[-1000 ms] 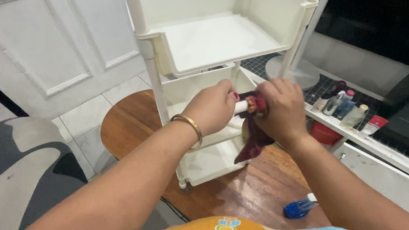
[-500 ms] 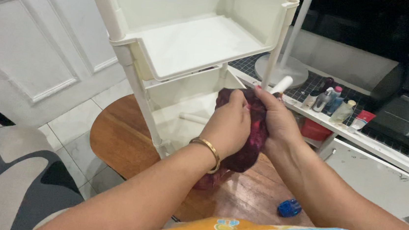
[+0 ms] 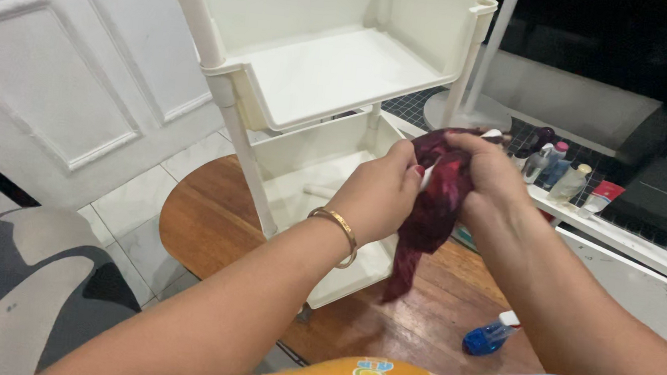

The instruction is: The person assembles a white plastic rolling cart by inserting vertical poles into the frame and wiping them with a cloth. The person handles the cart frame, poles, and a cloth, then secures the poles into place.

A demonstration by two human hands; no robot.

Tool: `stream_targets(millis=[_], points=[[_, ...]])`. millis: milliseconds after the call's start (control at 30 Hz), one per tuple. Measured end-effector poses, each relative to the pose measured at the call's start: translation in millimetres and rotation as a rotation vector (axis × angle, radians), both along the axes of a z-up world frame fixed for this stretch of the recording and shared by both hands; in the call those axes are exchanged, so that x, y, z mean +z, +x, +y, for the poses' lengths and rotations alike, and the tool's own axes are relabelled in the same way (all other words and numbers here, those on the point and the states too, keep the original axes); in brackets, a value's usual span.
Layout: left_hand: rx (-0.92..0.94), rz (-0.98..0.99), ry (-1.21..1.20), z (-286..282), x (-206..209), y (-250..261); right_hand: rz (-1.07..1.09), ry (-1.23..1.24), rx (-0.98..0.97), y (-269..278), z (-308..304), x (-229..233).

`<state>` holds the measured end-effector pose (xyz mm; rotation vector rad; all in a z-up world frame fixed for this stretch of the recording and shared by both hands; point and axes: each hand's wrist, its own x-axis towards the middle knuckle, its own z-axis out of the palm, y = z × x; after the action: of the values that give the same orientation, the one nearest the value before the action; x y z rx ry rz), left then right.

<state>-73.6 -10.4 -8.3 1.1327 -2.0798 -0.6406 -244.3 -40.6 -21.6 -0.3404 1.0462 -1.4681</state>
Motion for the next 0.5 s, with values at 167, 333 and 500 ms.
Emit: stream_targets(millis=[167, 333, 500], points=[[0.014, -0.013, 0.213, 12.8, 7.2, 10.9, -0.018, -0.115, -0.206, -40.6, -10.4, 5.1], [0.169, 0.115, 0.158, 11.2, 1.3, 25.8, -0.076, 0.007, -0.335, -36.2, 20.4, 16.5], [0.139, 0.161, 0.003, 3.7, -9.6, 15.0, -0.279, -0.472, 0.114, 3.7, 43.5, 16.4]])
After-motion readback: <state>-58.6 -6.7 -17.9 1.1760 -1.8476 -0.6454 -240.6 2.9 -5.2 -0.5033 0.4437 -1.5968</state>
